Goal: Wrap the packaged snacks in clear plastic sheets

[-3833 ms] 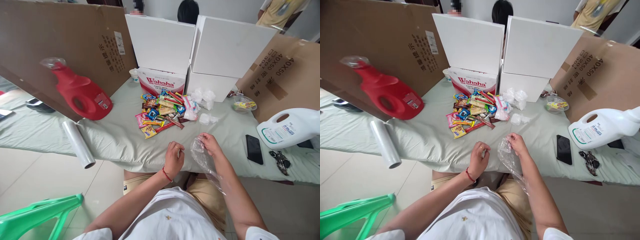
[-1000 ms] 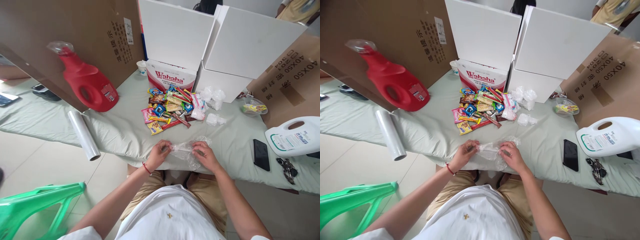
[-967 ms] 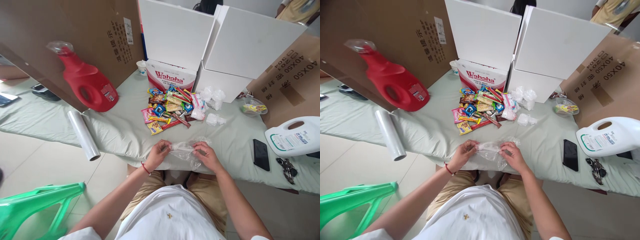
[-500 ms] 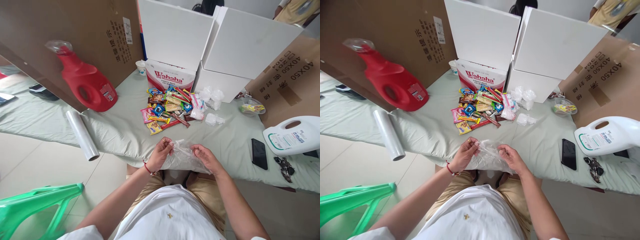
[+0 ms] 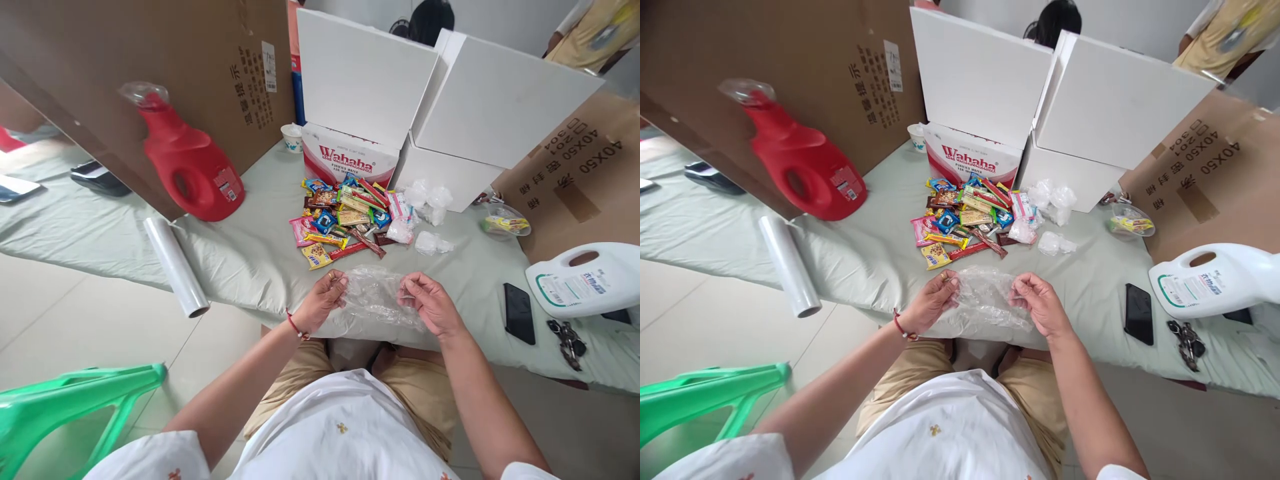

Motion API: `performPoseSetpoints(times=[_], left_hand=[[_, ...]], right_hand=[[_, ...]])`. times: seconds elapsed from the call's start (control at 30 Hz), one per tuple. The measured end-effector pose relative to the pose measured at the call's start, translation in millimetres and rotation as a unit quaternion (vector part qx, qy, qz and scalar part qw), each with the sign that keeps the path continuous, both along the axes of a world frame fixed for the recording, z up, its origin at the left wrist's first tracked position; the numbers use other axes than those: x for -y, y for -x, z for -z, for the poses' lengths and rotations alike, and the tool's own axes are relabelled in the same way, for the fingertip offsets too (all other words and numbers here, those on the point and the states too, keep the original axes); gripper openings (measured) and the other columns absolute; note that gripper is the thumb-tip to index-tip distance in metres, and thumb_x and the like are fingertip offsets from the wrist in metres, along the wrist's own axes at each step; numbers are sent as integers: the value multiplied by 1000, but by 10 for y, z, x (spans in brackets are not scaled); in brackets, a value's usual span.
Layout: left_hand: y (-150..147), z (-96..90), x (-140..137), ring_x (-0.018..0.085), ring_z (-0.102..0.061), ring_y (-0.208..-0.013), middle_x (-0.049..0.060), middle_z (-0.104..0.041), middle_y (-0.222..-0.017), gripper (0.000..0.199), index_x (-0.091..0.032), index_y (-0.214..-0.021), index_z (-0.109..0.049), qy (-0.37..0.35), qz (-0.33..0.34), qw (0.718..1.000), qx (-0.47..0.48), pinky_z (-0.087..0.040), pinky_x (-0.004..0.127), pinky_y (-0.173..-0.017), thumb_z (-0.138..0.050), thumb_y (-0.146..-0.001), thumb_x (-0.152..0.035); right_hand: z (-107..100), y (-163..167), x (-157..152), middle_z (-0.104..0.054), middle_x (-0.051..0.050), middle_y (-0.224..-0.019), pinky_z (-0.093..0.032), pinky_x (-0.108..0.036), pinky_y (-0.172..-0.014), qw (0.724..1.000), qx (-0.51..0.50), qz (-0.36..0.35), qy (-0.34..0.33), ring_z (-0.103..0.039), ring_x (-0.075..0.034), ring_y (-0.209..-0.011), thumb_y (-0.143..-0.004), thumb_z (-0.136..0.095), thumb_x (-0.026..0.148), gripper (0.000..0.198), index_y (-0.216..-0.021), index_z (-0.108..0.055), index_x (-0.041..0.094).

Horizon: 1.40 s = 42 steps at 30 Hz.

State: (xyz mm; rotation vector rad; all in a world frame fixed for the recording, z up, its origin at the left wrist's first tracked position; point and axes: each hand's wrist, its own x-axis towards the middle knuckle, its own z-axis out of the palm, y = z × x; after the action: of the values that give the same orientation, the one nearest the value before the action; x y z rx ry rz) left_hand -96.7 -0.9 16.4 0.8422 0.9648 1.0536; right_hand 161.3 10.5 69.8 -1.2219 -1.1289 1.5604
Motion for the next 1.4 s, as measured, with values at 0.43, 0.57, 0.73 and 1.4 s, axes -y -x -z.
performPoseSetpoints(times=[0.43,0.57,0.73,1.4], left_hand=[[-30,136,265,33,-42,-139,17,-42,-142,75,-23,-150,-33,-269,-219,828,-441,-38,53,-117,-72,-86,-31],[57,141,154,32,-45,-138,18,-47,-142,67,-21,-147,-38,-267,-194,847,-417,-38,52,-117,-68,-89,-34],[65,-40,85,33,-28,-153,16,-31,-163,94,-23,-160,-22,-319,-25,889,-327,-25,52,-126,-70,-79,-22],[721,-66,131,15,-63,-62,2,-68,-81,25,-19,-102,-67,-57,33,972,-225,-49,27,-61,-66,-81,-30]], right_hand=[[-334,553,28,-57,3,-72,-36,-14,-37,995,-73,22,58,-47,-5,-49,-71,-89,45,38,-77,-61,19],[-263,575,40,-57,3,-71,-26,-12,-32,988,-118,8,97,-37,-3,-44,-71,-88,36,34,-77,-60,19],[-159,652,167,-60,3,-72,-16,-11,-30,971,-170,-73,154,-24,1,-38,-75,-85,34,30,-79,-61,18],[178,79,248,-52,5,-64,-22,-15,-35,988,-38,-53,140,-35,-3,-42,-75,-84,51,39,-77,-63,18]])
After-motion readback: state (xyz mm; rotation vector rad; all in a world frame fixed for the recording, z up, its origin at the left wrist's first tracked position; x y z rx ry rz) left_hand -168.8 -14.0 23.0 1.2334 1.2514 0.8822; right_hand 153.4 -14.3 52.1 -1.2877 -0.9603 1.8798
